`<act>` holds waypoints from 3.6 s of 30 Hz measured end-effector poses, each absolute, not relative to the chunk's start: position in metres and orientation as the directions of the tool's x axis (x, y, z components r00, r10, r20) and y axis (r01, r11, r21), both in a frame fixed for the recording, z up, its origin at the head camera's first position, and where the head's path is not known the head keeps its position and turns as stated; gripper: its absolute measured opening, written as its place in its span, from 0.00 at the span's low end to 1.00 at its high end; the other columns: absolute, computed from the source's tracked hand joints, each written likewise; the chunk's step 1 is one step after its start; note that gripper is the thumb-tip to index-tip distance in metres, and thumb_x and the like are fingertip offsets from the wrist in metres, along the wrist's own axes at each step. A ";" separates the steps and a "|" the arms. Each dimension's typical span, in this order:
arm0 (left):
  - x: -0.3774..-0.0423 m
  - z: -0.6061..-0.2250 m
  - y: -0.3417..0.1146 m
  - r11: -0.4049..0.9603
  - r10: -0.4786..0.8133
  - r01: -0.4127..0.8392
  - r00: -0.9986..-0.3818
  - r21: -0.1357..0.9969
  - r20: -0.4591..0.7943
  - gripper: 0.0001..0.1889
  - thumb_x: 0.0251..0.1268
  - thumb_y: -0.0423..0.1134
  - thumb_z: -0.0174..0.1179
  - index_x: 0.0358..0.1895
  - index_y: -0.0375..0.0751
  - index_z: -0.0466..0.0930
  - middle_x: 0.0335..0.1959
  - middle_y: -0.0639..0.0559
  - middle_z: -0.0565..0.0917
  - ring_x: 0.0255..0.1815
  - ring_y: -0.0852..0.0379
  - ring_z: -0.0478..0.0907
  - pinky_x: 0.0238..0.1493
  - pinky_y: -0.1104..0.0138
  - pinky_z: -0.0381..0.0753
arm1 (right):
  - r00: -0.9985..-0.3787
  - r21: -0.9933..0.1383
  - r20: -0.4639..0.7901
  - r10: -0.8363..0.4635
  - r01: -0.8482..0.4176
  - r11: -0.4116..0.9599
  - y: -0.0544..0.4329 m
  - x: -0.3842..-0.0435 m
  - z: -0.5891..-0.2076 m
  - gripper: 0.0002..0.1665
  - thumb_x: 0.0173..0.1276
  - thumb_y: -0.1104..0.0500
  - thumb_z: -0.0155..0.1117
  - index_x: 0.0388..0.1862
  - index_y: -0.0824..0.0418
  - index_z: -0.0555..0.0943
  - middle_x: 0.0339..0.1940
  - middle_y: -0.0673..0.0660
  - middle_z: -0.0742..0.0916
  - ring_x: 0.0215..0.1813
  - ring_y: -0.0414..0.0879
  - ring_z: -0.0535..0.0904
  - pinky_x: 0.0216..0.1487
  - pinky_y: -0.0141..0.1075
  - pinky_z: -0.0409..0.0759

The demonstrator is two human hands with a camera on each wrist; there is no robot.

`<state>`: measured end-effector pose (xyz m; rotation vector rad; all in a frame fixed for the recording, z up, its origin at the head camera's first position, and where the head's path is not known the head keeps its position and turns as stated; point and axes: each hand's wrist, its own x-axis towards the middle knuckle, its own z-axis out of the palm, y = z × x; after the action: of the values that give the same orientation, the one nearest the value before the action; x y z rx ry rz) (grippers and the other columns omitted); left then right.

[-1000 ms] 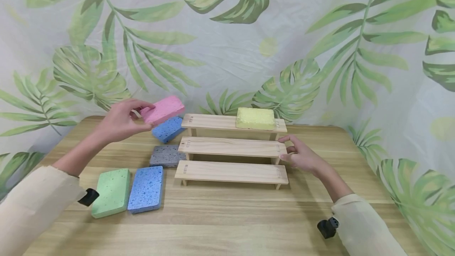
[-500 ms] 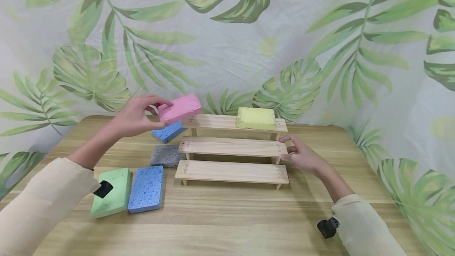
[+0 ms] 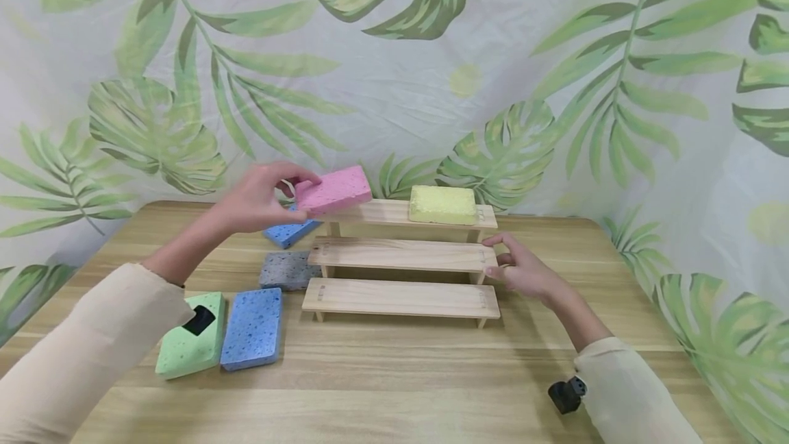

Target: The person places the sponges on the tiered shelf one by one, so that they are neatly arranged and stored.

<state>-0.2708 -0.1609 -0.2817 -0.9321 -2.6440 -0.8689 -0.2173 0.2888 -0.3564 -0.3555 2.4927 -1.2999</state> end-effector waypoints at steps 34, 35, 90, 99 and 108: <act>-0.283 -0.291 -0.126 0.616 0.566 0.653 -0.756 0.440 0.329 0.26 0.49 0.37 0.74 0.54 0.35 0.85 0.49 0.42 0.85 0.48 0.45 0.79 0.50 0.53 0.82 | -0.913 -0.829 -0.164 -0.372 -0.076 0.553 0.291 -0.219 -0.356 0.32 0.79 0.65 0.58 0.75 0.67 0.58 0.68 0.80 0.74 0.65 0.69 0.78 0.55 0.62 0.82; -0.284 -0.291 -0.124 0.615 0.571 0.655 -0.754 0.439 0.325 0.25 0.49 0.37 0.74 0.54 0.35 0.85 0.50 0.42 0.84 0.48 0.45 0.79 0.50 0.54 0.82 | -0.914 -0.829 -0.164 -0.371 -0.076 0.554 0.291 -0.220 -0.356 0.32 0.79 0.65 0.58 0.75 0.67 0.58 0.67 0.80 0.74 0.65 0.69 0.78 0.55 0.62 0.82; -0.297 -0.297 -0.109 0.604 0.615 0.617 -0.764 0.504 0.198 0.18 0.68 0.35 0.68 0.58 0.32 0.85 0.62 0.36 0.79 0.31 0.51 0.72 0.39 0.61 0.72 | -0.915 -0.822 -0.172 -0.365 -0.072 0.566 0.290 -0.218 -0.355 0.32 0.79 0.64 0.57 0.76 0.66 0.57 0.68 0.80 0.74 0.66 0.69 0.76 0.54 0.61 0.82; -0.297 -0.297 -0.108 0.592 0.611 0.606 -0.767 0.531 0.194 0.18 0.68 0.34 0.68 0.59 0.32 0.85 0.63 0.35 0.78 0.26 0.55 0.68 0.36 0.62 0.71 | -0.914 -0.820 -0.178 -0.365 -0.067 0.568 0.290 -0.218 -0.354 0.33 0.79 0.64 0.57 0.76 0.66 0.57 0.67 0.79 0.75 0.66 0.70 0.76 0.56 0.62 0.81; -0.297 -0.297 -0.108 0.602 0.608 0.597 -0.773 0.531 0.181 0.19 0.69 0.35 0.68 0.60 0.32 0.84 0.62 0.37 0.78 0.28 0.54 0.68 0.37 0.62 0.70 | -0.912 -0.824 -0.179 -0.369 -0.066 0.563 0.290 -0.218 -0.356 0.33 0.79 0.63 0.57 0.76 0.65 0.57 0.68 0.80 0.74 0.66 0.69 0.77 0.55 0.62 0.82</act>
<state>-0.2967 -0.1085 -0.2969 -1.0633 -2.8280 -0.9266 -0.2185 0.2902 -0.3558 -0.3566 2.4685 -1.2801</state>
